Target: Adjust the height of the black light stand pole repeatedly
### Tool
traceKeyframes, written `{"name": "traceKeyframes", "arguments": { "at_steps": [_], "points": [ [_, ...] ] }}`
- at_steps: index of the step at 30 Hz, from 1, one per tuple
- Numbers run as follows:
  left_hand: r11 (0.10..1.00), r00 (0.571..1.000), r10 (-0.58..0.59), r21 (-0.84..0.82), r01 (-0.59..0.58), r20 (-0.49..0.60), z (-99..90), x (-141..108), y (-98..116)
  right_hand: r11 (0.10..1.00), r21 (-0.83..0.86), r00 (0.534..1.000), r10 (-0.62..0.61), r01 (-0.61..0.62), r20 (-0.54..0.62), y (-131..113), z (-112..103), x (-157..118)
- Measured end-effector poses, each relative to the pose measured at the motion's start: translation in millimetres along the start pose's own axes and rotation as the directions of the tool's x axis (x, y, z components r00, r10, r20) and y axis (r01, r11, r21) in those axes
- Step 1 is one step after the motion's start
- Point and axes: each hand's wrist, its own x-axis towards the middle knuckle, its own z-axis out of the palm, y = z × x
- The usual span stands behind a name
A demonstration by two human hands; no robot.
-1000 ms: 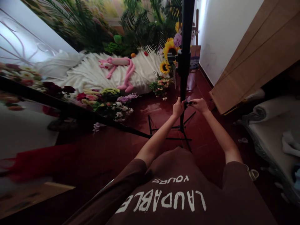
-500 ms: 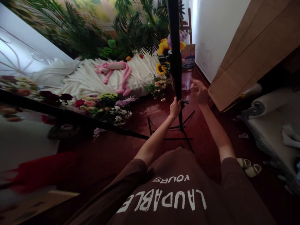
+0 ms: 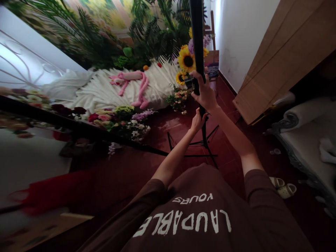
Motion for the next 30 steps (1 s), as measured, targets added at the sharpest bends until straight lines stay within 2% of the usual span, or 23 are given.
{"name": "traceKeyframes", "arguments": {
  "at_steps": [3,6,9,12,16,18,20,23,26,30],
  "points": [
    [1.000,0.999,0.017,-0.011,-0.016,0.032,1.2,2.3,-8.6,0.988,0.076,0.990,0.137,-0.135,-0.031,6.5,23.8,-29.6],
    [0.998,0.998,0.049,-0.027,-0.048,0.048,3.6,5.3,-17.4,0.949,0.122,0.957,0.291,-0.289,0.006,11.7,49.8,-53.9],
    [0.994,0.995,0.087,-0.063,-0.085,0.037,5.2,6.7,-22.3,0.934,0.153,0.946,0.322,-0.322,0.027,15.0,63.5,-63.8],
    [0.994,0.997,0.075,-0.086,-0.074,0.002,6.7,6.0,-21.3,0.948,0.177,0.964,0.259,-0.264,0.052,14.6,54.2,-63.9],
    [0.995,0.999,0.035,-0.096,-0.039,-0.042,9.0,2.9,-15.0,0.951,0.279,0.987,0.108,-0.137,0.116,16.7,14.0,-67.3],
    [0.993,0.998,0.033,-0.110,-0.040,-0.059,10.2,1.7,-12.9,0.933,0.332,0.988,0.106,-0.138,0.112,23.9,-5.6,-74.3],
    [0.992,0.997,0.033,-0.117,-0.041,-0.071,11.6,1.5,-12.8,0.922,0.336,0.980,0.166,-0.193,0.108,35.5,-17.5,-84.9],
    [0.994,0.997,0.027,-0.106,-0.035,-0.076,14.5,2.4,-15.5,0.907,0.292,0.949,0.259,-0.303,0.180,54.7,-17.8,-104.2],
    [0.994,0.996,0.034,-0.097,-0.042,-0.081,17.5,3.6,-19.0,0.901,0.251,0.921,0.286,-0.352,0.264,67.0,-6.8,-119.9],
    [0.994,0.996,0.036,-0.096,-0.044,-0.084,19.0,3.9,-21.2,0.885,0.252,0.907,0.325,-0.392,0.269,68.9,5.3,-127.3]
  ]
}}
